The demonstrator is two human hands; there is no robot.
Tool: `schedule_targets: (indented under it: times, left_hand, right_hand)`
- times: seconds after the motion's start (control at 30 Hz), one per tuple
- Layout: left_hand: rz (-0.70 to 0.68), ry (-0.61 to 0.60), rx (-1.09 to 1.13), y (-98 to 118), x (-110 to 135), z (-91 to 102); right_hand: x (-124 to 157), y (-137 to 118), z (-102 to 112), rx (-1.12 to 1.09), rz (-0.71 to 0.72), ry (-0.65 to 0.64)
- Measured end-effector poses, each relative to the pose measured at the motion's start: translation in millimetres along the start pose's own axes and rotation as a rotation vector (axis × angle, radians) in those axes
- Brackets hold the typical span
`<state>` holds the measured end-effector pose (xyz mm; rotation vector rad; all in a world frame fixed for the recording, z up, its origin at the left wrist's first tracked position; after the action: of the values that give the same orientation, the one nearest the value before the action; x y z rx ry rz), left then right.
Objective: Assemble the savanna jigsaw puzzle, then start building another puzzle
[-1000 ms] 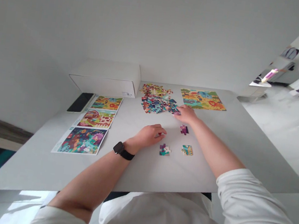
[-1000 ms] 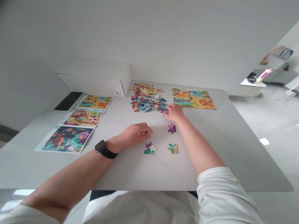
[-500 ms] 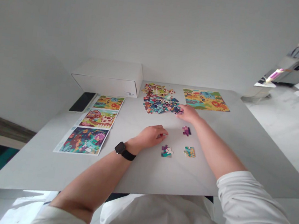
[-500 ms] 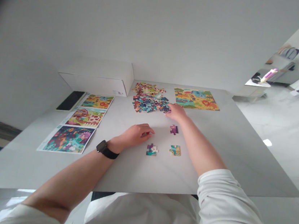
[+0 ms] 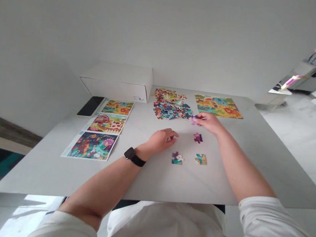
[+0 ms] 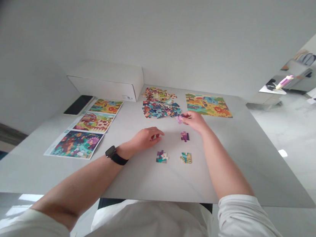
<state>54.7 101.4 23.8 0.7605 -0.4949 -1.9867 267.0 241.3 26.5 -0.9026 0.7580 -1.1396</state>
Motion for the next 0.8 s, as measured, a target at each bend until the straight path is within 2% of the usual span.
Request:
schedule_targets:
  times: [0.07,0.13,0.27,0.4,0.57,0.67,0.8]
  left_hand:
    - [0.067,0.065,0.052,-7.3,-2.1,7.1]
    - [0.135,0.123,0.125,-14.6,-3.4,12.8]
    - [0.226,0.180,0.319,-23.3,-4.3,14.8]
    - [0.258,0.167,0.574,-23.3,-5.3,7.8]
    - [0.263,0.188,0.665,-22.0,-5.4,7.3]
    - [0.259,0.130,0.692,-17.8,-5.7,2.2]
    - [0.352,0.123,0.725,-22.4,-3.4,-0.6]
  right_hand:
    - [17.1,-6.8,-10.4,-0.246,-0.054,-0.037]
    - [36.0,-12.8,-23.7,-0.366,-0.088,-0.067]
    - [62.9,-17.2,-45.0,-0.376,-0.106,-0.063]
    - [69.6,-17.5,-58.3,-0.353,-0.083,-0.044]
    - [74.5,-20.6,-79.8,-0.332,-0.057,-0.157]
    - [76.3,-23.7,-80.8,-0.359,-0.044,-0.170]
    - [72.4,-23.3,-63.0,-0.433,-0.051,-0.078]
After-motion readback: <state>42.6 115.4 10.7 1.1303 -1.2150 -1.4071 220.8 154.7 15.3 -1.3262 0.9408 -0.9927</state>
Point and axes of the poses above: each hand's wrist, its own x-axis away from the middle knuckle, its own z-axis out of the back of the hand, y = z × x, the point moved 10 cm from there along -x, towards the middle knuckle, and after that the axes turned 4 degrees about y, right-handed, at the moved point
